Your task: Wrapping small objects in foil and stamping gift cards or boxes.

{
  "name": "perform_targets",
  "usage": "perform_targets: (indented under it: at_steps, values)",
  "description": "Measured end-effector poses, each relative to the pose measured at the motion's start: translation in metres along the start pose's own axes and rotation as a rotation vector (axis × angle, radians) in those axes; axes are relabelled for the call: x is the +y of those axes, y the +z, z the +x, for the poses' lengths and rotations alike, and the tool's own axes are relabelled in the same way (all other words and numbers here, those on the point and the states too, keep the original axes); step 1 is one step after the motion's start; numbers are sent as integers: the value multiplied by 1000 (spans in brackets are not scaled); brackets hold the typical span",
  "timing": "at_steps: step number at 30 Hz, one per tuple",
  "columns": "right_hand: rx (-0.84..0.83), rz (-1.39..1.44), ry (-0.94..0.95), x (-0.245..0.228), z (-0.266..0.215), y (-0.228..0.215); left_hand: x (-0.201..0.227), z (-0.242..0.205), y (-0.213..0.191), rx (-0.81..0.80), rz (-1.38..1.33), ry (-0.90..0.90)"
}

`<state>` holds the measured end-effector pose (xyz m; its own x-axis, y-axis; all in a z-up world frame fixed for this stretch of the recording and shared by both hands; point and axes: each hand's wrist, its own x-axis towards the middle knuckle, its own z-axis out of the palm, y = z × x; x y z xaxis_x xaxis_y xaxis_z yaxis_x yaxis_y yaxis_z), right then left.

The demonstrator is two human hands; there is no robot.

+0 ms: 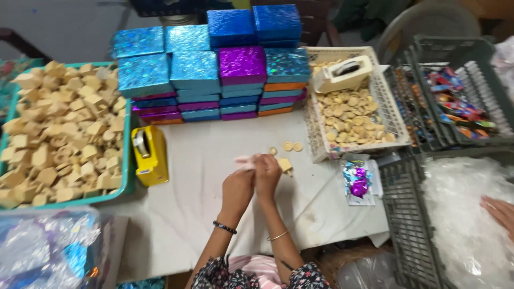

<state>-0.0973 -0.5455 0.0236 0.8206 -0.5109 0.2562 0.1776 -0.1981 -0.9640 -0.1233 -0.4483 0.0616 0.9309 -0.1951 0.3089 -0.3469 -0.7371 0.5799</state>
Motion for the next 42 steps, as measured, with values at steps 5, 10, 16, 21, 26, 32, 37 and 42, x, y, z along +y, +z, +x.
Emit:
perform_targets:
  at_steps: [5, 10, 16, 21, 26, 32, 37, 42]
  values:
    - [-142, 539, 827, -1, 28, 3, -6, -1, -12, -74, 133, 108]
    - [-423, 1014, 1199, 76, 39, 11, 2, -7, -21, 32, 12, 13]
    - [-209, 1240, 919, 117, 15, 35, 5, 0, -8, 45, -286, -511]
    - [-165, 1155, 819, 97, 7, 28, 7, 7, -16, -21, -19, -342]
    - [-88, 1010, 1065, 59, 5, 22, -43, -11, 18, -278, -65, -197]
    - [-316, 1018, 1047, 80, -3, 20, -45, -9, 11, -386, -104, -247]
    - [-461, 971, 1003, 51, -12, 26, -32, -6, 0, -259, 21, -492]
    - [-455, 872, 1025, 25, -12, 29, -34, -7, -3, 120, 189, -348]
